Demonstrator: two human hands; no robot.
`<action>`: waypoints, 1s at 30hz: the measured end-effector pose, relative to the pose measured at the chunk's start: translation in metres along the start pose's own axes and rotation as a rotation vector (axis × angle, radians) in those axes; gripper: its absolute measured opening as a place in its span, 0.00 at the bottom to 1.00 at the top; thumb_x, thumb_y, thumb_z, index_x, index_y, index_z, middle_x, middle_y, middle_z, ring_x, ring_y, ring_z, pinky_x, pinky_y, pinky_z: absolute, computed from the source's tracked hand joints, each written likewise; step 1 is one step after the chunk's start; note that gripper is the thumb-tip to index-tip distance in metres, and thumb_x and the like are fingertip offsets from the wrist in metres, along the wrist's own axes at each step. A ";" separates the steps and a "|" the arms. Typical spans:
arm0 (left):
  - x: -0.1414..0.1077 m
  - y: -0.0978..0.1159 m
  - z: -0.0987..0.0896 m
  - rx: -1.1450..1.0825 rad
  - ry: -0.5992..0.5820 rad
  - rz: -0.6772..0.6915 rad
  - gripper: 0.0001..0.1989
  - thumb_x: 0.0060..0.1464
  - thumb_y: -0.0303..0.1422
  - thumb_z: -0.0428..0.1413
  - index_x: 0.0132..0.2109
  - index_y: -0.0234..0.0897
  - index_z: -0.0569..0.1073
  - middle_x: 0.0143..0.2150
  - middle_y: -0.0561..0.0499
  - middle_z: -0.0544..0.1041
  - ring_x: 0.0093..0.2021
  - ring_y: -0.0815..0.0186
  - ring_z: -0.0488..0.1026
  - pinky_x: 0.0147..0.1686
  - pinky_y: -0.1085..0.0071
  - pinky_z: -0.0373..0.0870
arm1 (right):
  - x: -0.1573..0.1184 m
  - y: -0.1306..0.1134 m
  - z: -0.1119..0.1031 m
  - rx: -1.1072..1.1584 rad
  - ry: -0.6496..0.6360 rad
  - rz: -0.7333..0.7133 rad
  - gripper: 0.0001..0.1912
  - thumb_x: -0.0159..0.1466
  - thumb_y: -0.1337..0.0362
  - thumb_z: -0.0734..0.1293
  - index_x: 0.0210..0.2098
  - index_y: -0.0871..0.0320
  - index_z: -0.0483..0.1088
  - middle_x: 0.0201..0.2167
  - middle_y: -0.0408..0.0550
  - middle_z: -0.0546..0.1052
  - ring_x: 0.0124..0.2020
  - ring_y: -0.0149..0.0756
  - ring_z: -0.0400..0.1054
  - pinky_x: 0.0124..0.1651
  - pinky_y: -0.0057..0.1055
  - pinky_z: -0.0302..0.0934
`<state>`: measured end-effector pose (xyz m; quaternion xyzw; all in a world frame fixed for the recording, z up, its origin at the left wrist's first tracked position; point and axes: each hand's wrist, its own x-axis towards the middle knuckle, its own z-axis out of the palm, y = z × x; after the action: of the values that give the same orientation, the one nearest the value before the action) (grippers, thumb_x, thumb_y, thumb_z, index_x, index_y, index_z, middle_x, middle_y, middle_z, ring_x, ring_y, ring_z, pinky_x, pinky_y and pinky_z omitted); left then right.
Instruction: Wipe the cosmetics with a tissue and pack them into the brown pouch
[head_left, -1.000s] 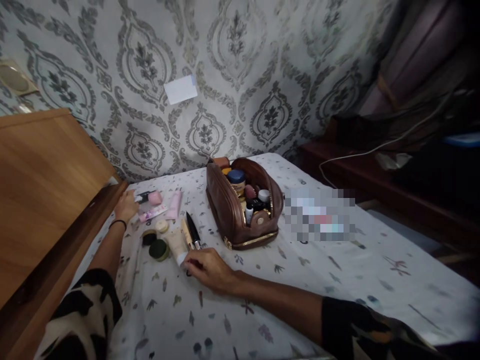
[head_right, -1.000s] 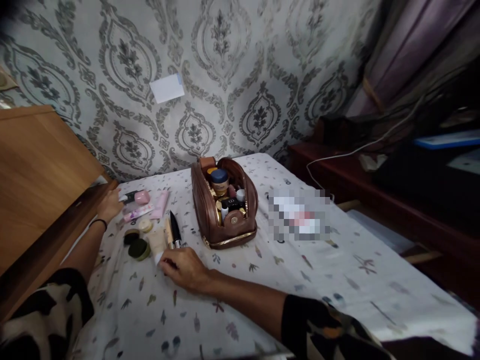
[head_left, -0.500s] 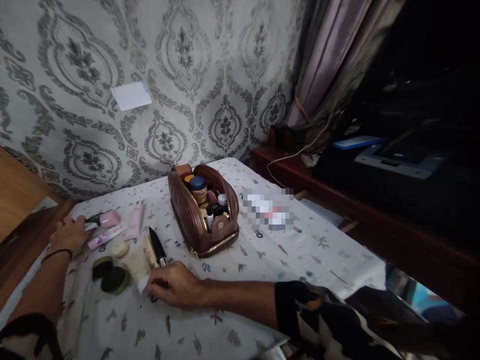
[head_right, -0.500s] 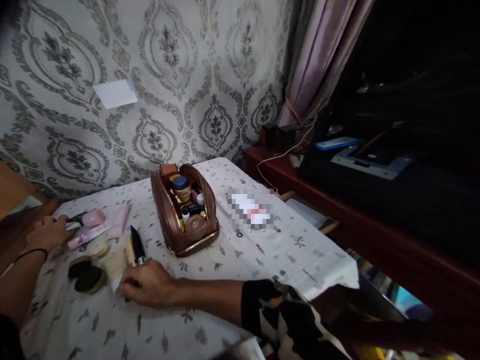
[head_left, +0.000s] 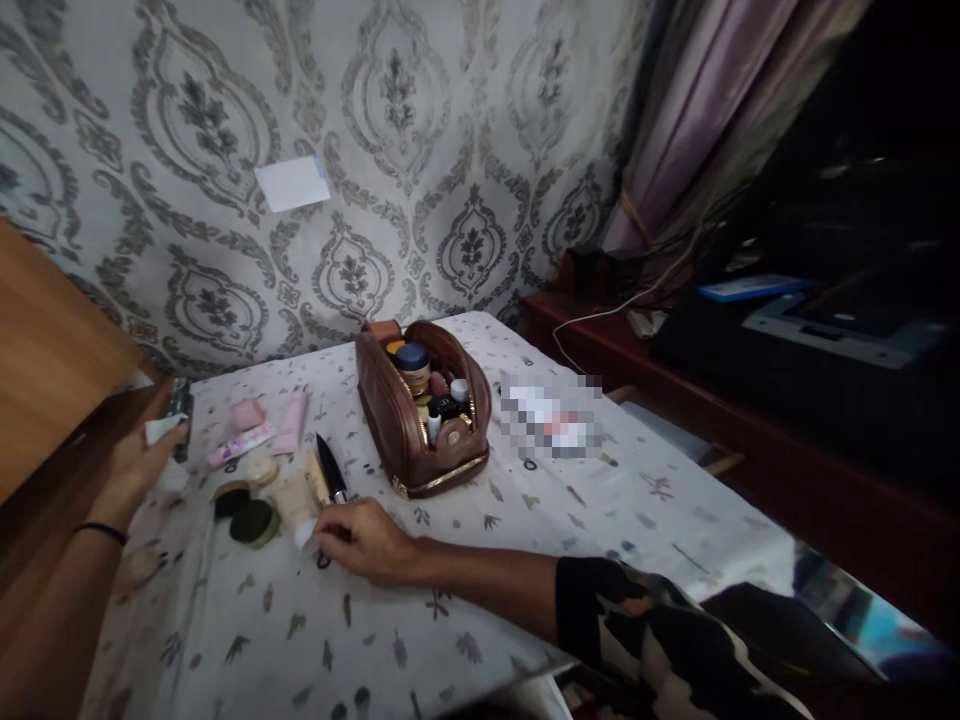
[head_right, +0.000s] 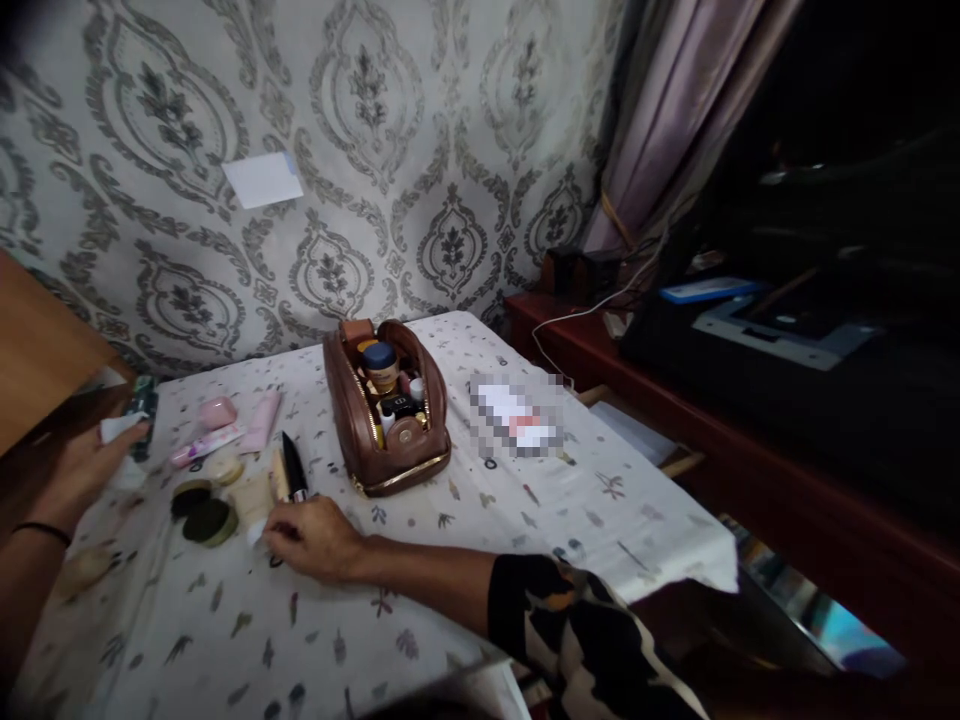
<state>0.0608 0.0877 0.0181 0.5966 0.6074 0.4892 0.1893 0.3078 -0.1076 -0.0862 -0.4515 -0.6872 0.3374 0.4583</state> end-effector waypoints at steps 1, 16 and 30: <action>-0.008 0.001 -0.004 -0.017 -0.017 -0.010 0.11 0.40 0.37 0.66 0.27 0.36 0.73 0.19 0.56 0.70 0.25 0.64 0.66 0.27 0.73 0.60 | 0.000 0.000 0.000 0.046 0.004 0.022 0.05 0.61 0.70 0.66 0.30 0.60 0.73 0.22 0.39 0.72 0.24 0.27 0.64 0.28 0.21 0.56; -0.232 0.018 -0.001 0.485 -0.417 0.749 0.22 0.53 0.31 0.58 0.56 0.41 0.69 0.46 0.44 0.79 0.47 0.53 0.76 0.39 0.64 0.74 | -0.020 -0.026 0.001 0.656 0.145 0.449 0.28 0.55 0.41 0.72 0.38 0.60 0.67 0.20 0.39 0.70 0.20 0.29 0.65 0.22 0.25 0.60; -0.251 0.048 -0.010 -0.114 -0.679 0.056 0.19 0.64 0.47 0.47 0.50 0.40 0.72 0.42 0.45 0.81 0.43 0.55 0.78 0.46 0.60 0.73 | -0.030 -0.031 -0.012 0.881 -0.276 0.316 0.31 0.49 0.46 0.78 0.45 0.59 0.72 0.30 0.40 0.74 0.22 0.24 0.65 0.24 0.22 0.60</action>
<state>0.1329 -0.1537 -0.0273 0.7303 0.4645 0.3009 0.4003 0.3148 -0.1460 -0.0649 -0.2647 -0.4563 0.7183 0.4536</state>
